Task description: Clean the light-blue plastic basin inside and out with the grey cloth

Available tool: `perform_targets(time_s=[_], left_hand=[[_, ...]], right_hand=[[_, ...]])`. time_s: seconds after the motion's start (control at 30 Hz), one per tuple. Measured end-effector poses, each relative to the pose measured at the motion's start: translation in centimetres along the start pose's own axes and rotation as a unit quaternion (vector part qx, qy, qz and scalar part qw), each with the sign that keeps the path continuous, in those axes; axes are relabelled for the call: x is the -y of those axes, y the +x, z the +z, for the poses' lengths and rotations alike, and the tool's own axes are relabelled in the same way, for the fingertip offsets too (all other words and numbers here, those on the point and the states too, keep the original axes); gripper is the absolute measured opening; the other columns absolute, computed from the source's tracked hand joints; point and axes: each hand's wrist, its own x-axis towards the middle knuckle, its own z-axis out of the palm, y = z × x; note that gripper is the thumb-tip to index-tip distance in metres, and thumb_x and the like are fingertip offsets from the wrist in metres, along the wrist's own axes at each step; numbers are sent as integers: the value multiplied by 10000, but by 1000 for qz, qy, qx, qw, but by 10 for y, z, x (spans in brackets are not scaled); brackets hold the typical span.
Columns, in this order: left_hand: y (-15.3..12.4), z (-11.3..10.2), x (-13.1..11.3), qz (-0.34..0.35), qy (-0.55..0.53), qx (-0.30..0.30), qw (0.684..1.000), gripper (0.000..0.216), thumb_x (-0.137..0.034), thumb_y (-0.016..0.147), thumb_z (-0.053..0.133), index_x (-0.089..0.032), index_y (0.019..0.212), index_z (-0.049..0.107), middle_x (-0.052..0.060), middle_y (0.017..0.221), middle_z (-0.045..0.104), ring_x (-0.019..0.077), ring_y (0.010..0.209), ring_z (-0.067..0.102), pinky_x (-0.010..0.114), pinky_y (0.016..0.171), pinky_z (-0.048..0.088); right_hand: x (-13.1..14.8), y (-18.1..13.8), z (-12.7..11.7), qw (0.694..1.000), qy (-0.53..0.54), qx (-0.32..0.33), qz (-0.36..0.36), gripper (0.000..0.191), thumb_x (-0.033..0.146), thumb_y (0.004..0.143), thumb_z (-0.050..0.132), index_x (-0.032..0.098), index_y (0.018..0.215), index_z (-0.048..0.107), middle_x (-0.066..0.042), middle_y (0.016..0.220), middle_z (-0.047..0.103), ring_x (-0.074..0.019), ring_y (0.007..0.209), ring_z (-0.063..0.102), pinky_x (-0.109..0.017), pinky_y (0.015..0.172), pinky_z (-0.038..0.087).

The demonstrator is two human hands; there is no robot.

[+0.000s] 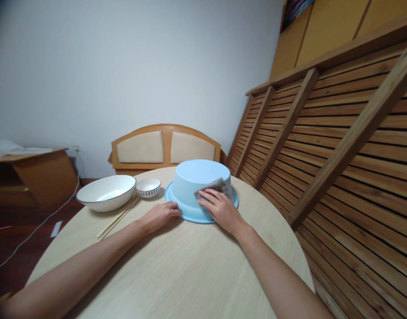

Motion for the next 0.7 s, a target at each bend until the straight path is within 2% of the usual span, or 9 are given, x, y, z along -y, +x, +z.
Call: perform_targets(time_s=[0.1,0.2,0.3,0.47,0.6,0.7], left_hand=[[0,-2,-5,-10,34,17,999,201,-169,1011,544,-219,975,735,59,971,677,193,914,652,253,734,522],[-1,-2,-11,-6,63,28,998,190,-191,1020,544,-221,1029,731,67,1004,675,204,927,649,259,718,524],[-1,-3,-15,1,69,32,997,201,-207,1029,541,-252,1111,719,61,1014,665,200,928,646,251,702,517],[1,-5,-18,-1,76,57,995,158,-212,1033,549,-225,1083,698,64,1084,664,215,981,650,257,694,521],[1,-6,-19,-11,79,71,994,153,-238,1042,545,-230,1116,678,55,1110,666,212,1007,649,253,710,517],[-1,-6,-18,-20,80,73,994,161,-261,1047,540,-244,1134,674,46,1114,669,209,1015,650,253,719,514]], right_hand=[[12,3,10,997,1,66,-51,366,93,992,532,244,1282,696,-73,1425,642,-276,1359,531,-493,1030,515],[18,6,14,994,2,91,-69,363,90,991,545,235,1290,690,-64,1432,638,-278,1363,531,-492,1033,509],[12,6,6,997,-11,65,-42,422,106,1004,519,221,1397,619,-77,1487,588,-280,1391,500,-501,1074,479],[-8,-2,-4,998,-40,-17,37,544,124,1004,498,251,1533,483,-90,1561,504,-308,1490,365,-597,1174,373],[-10,-5,6,1000,-16,-16,13,603,47,989,430,273,1546,463,-68,1596,458,-275,1547,253,-560,1183,401],[2,-2,19,1000,-6,13,-23,570,44,999,413,267,1514,507,-62,1603,447,-274,1541,268,-534,1167,434]])
